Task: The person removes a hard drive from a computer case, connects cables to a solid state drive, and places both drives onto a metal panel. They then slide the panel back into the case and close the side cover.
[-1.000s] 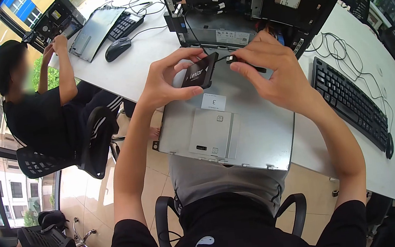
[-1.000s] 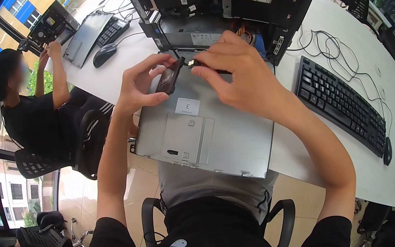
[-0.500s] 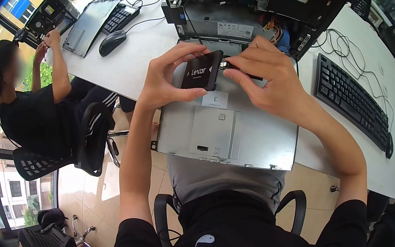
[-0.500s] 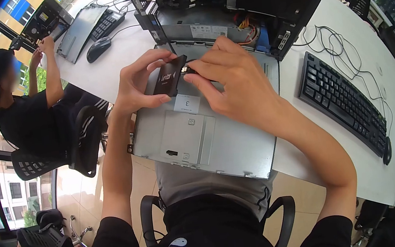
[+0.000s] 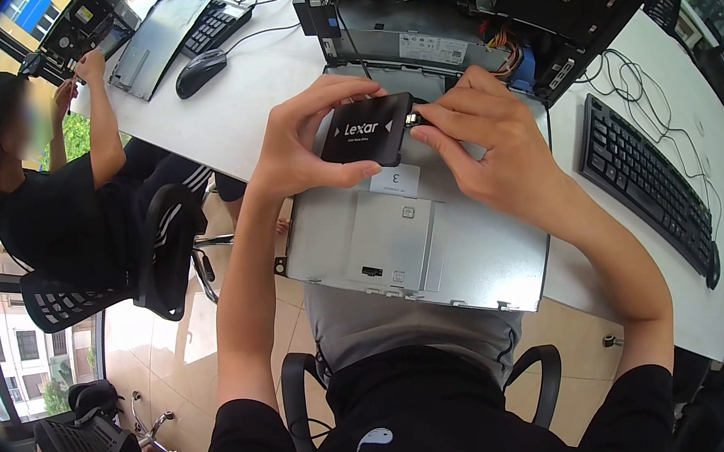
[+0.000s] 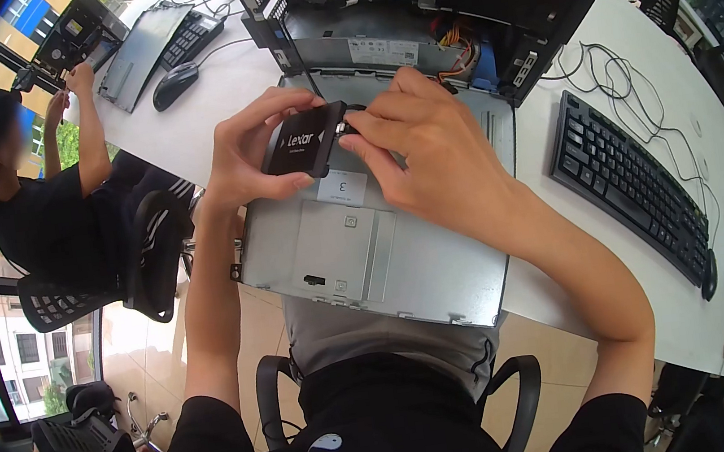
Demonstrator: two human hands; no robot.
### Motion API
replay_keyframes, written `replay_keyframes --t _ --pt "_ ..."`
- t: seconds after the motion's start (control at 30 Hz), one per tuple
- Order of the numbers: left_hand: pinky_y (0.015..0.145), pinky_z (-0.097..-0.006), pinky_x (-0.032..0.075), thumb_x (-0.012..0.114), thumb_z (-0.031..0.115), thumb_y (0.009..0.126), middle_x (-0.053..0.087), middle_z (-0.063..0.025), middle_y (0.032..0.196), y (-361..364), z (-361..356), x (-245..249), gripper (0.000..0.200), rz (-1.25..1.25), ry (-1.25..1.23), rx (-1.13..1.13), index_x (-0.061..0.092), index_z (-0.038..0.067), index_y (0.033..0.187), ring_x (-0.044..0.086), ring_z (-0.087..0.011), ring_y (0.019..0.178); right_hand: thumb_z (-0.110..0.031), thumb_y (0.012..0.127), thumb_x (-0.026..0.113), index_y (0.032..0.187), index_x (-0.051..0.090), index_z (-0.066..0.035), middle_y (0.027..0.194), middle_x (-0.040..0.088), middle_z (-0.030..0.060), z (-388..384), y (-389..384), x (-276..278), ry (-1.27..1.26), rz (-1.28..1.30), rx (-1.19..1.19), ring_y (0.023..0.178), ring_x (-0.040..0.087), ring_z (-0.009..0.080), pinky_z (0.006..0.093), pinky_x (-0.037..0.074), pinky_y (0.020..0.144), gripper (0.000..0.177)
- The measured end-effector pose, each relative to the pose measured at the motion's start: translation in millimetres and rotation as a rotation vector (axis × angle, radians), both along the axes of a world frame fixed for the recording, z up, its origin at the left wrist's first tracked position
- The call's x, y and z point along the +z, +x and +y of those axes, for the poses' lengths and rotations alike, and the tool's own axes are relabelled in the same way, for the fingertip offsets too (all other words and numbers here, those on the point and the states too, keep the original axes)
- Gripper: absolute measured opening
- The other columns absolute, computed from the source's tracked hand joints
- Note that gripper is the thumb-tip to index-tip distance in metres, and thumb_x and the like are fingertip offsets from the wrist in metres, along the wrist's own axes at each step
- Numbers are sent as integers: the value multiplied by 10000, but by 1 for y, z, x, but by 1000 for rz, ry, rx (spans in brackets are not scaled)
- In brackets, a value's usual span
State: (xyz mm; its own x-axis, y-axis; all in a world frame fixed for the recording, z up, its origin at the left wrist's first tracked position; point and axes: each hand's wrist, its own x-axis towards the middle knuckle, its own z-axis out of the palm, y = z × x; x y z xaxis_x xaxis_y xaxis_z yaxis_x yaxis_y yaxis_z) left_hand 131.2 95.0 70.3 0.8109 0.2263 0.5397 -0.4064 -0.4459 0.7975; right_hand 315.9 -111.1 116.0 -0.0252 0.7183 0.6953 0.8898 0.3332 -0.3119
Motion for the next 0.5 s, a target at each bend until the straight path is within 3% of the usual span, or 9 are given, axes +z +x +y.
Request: replay_keyframes --t 0.5 --pt "1144 -439 506 963 114 688 700 -254 1330 -1 2 -2 808 3 -30 10 656 -150 1387 674 -300 1233 36 812 854 1023 796 78 810 691 115 7 -16 -10 73 -30 -62 802 589 291 397 513 674 223"
